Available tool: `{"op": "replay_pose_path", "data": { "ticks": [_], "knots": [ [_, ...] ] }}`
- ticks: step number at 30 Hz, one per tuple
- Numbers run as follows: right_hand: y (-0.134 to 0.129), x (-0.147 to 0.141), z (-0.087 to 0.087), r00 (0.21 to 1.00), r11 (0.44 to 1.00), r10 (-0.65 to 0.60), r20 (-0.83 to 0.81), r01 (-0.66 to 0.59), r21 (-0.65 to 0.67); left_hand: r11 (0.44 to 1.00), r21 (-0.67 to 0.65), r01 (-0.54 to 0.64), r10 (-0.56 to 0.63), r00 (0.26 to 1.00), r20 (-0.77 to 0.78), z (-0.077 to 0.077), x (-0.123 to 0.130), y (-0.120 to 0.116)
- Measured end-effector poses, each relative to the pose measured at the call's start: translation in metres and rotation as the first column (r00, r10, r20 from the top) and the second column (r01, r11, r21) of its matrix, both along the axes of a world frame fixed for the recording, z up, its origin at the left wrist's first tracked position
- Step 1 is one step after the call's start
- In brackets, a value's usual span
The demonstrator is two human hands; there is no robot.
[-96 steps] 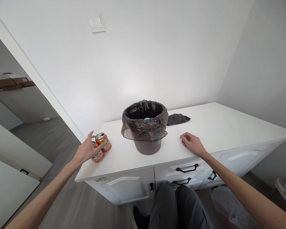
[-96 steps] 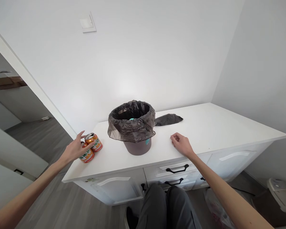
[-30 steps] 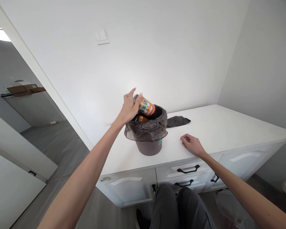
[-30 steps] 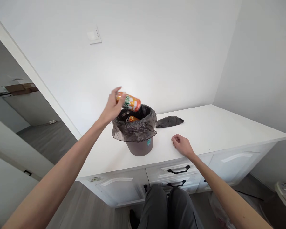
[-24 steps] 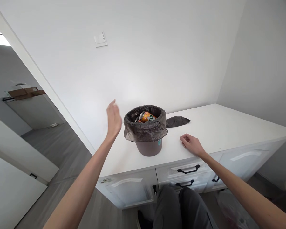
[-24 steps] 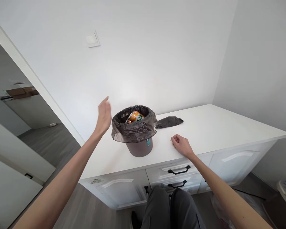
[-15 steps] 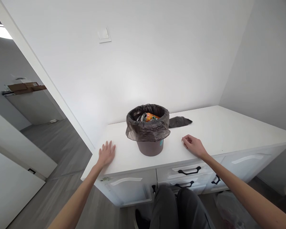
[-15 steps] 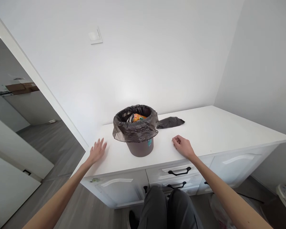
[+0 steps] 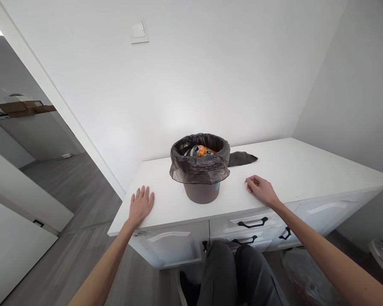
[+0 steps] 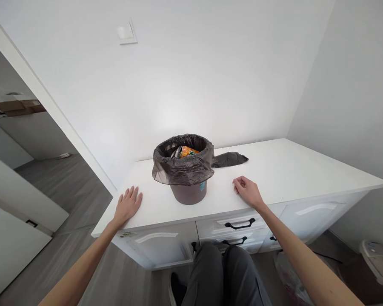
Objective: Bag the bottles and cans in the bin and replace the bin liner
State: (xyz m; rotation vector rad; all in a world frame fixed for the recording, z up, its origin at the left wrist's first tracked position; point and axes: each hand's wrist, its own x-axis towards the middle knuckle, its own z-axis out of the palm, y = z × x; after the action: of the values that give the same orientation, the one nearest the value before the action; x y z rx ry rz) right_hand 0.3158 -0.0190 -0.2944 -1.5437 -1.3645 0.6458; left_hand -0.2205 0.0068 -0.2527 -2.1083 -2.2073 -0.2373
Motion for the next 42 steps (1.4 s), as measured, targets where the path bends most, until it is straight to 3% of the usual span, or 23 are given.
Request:
{"op": "replay_pose_path", "data": {
  "ticks": [10, 19, 38, 42],
  "knots": [
    [0.002, 0.002, -0.003, 1.0, 1.0, 0.002, 0.009, -0.002, 0.011, 1.0, -0.021, -0.011, 0.01, 0.999, -0.041, 0.001, 0.003, -0.001],
    [-0.008, -0.005, 0.014, 0.999, 1.0, 0.011, 0.035, -0.011, 0.016, 1.0, -0.008, -0.012, 0.012, 0.999, -0.038, 0.006, 0.009, -0.012],
    [-0.002, -0.001, 0.001, 1.0, 1.0, -0.018, 0.024, 0.018, -0.002, 1.0, -0.025, -0.003, 0.004, 1.0, 0.03, 0.003, 0.014, -0.022],
    [0.003, -0.006, -0.003, 0.999, 0.999, -0.046, -0.011, 0.046, -0.001, 1.0, -0.015, 0.001, 0.0, 0.998, 0.068, 0.012, 0.018, -0.026]
  ]
}}
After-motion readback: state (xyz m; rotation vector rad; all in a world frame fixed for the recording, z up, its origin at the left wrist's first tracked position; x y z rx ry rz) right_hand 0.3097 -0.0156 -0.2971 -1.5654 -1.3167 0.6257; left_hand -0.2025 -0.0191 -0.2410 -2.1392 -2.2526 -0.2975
